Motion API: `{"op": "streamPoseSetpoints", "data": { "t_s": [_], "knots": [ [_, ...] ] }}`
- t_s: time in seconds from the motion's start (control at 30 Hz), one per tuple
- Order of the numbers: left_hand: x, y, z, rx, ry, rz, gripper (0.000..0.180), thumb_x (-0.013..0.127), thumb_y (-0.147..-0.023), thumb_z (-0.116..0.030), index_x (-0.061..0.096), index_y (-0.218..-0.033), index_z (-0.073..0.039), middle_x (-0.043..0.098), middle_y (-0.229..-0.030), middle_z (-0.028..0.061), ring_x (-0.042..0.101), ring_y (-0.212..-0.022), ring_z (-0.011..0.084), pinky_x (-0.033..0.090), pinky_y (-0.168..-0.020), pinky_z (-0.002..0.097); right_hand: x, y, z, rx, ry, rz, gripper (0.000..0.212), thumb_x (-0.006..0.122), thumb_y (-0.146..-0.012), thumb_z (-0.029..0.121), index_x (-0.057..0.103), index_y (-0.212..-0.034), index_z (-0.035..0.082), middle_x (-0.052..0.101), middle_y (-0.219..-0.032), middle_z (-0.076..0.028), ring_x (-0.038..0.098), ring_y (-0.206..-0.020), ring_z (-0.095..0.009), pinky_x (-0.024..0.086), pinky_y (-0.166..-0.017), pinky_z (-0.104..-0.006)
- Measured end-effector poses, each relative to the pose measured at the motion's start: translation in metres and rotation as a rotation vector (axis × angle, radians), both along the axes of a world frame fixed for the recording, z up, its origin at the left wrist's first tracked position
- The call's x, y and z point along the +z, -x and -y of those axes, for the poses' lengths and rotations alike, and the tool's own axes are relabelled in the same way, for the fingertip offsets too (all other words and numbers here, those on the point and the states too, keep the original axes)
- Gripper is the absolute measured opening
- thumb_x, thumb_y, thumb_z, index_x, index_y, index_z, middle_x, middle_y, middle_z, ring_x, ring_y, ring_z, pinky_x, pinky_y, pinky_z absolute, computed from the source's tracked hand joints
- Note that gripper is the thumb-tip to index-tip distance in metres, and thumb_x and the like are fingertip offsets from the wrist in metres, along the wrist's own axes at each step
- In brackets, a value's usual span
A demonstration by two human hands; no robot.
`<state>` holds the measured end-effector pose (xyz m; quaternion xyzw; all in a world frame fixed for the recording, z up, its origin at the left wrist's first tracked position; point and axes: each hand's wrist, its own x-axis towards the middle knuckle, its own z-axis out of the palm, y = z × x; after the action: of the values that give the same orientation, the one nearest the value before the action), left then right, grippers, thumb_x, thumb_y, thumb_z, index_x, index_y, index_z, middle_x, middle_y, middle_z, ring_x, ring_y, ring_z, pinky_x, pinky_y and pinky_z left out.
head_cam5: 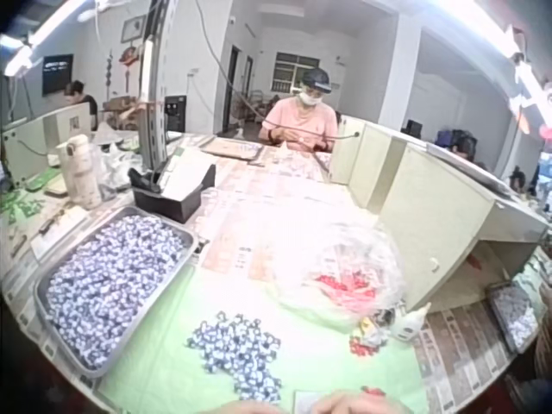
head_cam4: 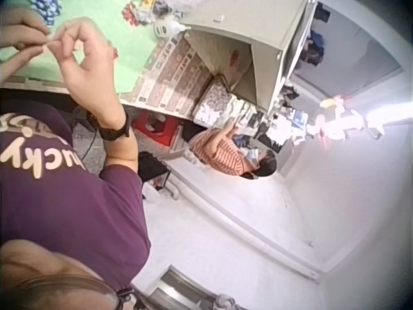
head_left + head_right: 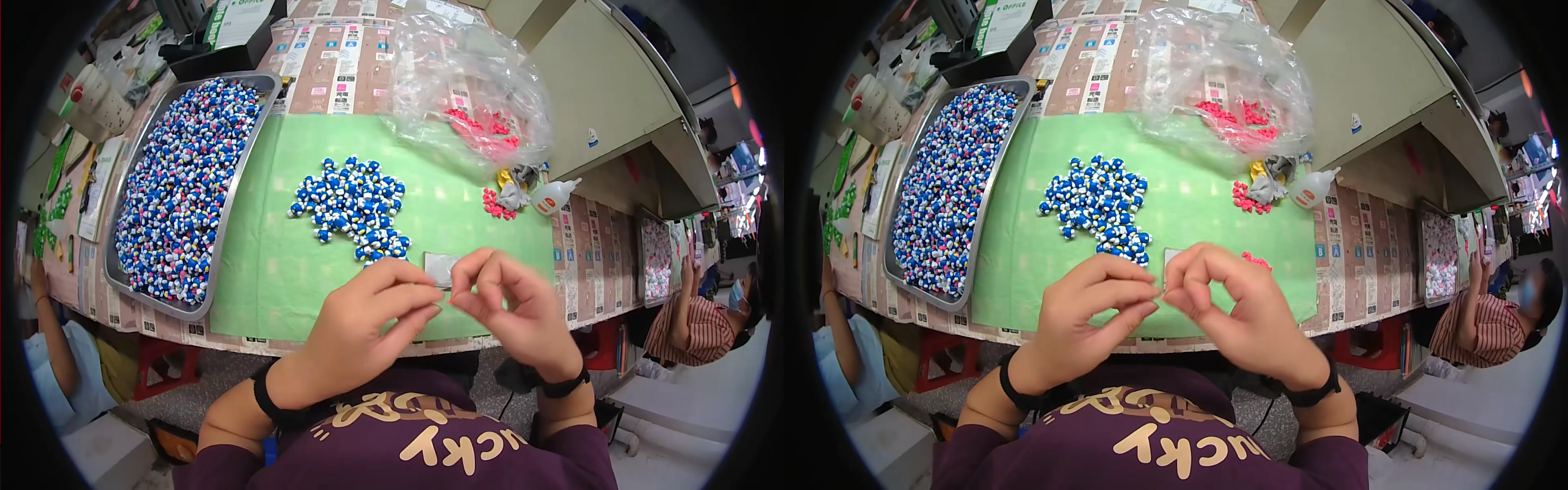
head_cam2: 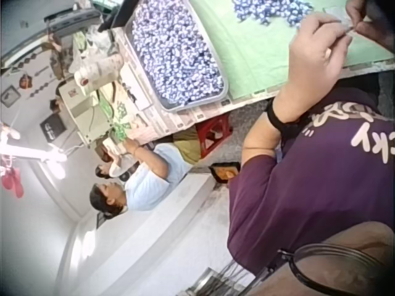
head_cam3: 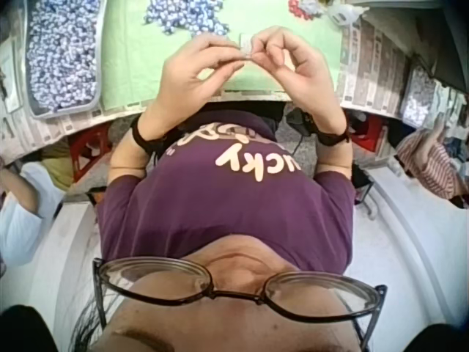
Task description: The person sits at a table and repeatedly picks up small blue and white capsule-shaped candies and pink beads. They insert the pink beads into the open ends of the capsules by hand, then place the assembled items onto a green mat. The process is repetitive and performed one item at a time.
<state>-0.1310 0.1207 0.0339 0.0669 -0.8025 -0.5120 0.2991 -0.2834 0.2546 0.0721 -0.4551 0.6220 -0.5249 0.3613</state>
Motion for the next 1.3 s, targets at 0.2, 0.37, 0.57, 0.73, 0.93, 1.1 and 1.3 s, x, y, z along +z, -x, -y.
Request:
{"op": "streamPoseSetpoints", "data": {
  "t_s": [0.2,0.37,0.57,0.73,0.93,1.1,1.3],
  "knots": [
    [-0.001,-0.032,0.024,-0.183,-0.285,0.482,0.016,0.068,-0.085,0.0,0.07,-0.101,0.0,0.068,-0.095,0.0098,0.066,-0.082,0.0168,0.053,-0.068,0.0278,-0.016,0.037,0.008,0.033,-0.119,-0.677,0.02,0.055,-0.075,-0.011,0.047,-0.081,0.007,0.054,-0.076,-0.004,0.056,-0.075,-0.025,0.041,-0.093,-0.0415],
    [-0.015,-0.041,0.031,-0.249,-0.163,0.541,0.017,0.064,-0.086,0.001,0.069,-0.103,0.001,0.067,-0.092,0.0098,0.065,-0.081,0.0191,0.051,-0.072,0.0294,-0.018,0.033,0.014,0.048,-0.191,-0.761,0.019,0.054,-0.076,-0.009,0.049,-0.083,0.008,0.052,-0.073,-0.004,0.057,-0.075,-0.026,0.036,-0.099,-0.0491],
    [-0.017,-0.025,0.034,-0.084,-0.25,0.434,0.019,0.064,-0.086,0.003,0.068,-0.104,0.001,0.067,-0.098,0.0094,0.065,-0.084,0.0166,0.052,-0.072,0.0278,-0.014,0.03,0.018,0.036,-0.203,-0.845,0.018,0.054,-0.078,-0.008,0.049,-0.083,0.008,0.053,-0.073,-0.004,0.058,-0.077,-0.026,0.036,-0.099,-0.0473],
    [-0.011,-0.022,0.03,-0.075,-0.748,0.21,0.023,0.068,-0.085,0.006,0.066,-0.108,0.002,0.067,-0.104,0.0081,0.066,-0.091,0.0143,0.055,-0.08,0.0271,0.008,0.02,0.014,-0.036,-0.109,-0.514,0.024,0.064,-0.081,-0.008,0.046,-0.08,0.008,0.061,-0.084,-0.003,0.06,-0.08,-0.019,0.038,-0.098,-0.0406],
    [-0.001,-0.01,0.022,-0.091,-0.906,0.014,0.026,0.068,-0.085,0.008,0.061,-0.11,0.004,0.067,-0.106,0.0133,0.069,-0.094,0.0211,0.057,-0.083,0.0301,0.014,-0.011,0.017,-0.102,0.12,-0.244,0.025,0.067,-0.084,-0.005,0.047,-0.079,0.009,0.064,-0.088,-0.004,0.059,-0.079,-0.016,0.039,-0.091,-0.0364],
    [0.001,-0.008,0.015,-0.107,-0.912,-0.01,0.021,0.063,-0.092,0.0,0.06,-0.111,0.004,0.068,-0.103,0.0157,0.07,-0.092,0.0225,0.059,-0.077,0.031,0.013,-0.014,0.012,-0.102,0.14,-0.308,0.034,0.071,-0.084,-0.003,0.041,-0.08,0.014,0.065,-0.093,-0.007,0.06,-0.09,-0.013,0.028,-0.11,-0.0502],
    [0.004,-0.006,0.018,-0.155,-1.07,0.068,0.026,0.057,-0.098,-0.009,0.058,-0.12,0.004,0.069,-0.103,0.0172,0.071,-0.088,0.021,0.059,-0.074,0.0288,0.009,-0.011,0.009,-0.163,0.222,-0.317,0.028,0.066,-0.086,-0.005,0.046,-0.08,0.013,0.064,-0.091,-0.002,0.059,-0.079,-0.011,0.033,-0.103,-0.0438]
  ]
}}
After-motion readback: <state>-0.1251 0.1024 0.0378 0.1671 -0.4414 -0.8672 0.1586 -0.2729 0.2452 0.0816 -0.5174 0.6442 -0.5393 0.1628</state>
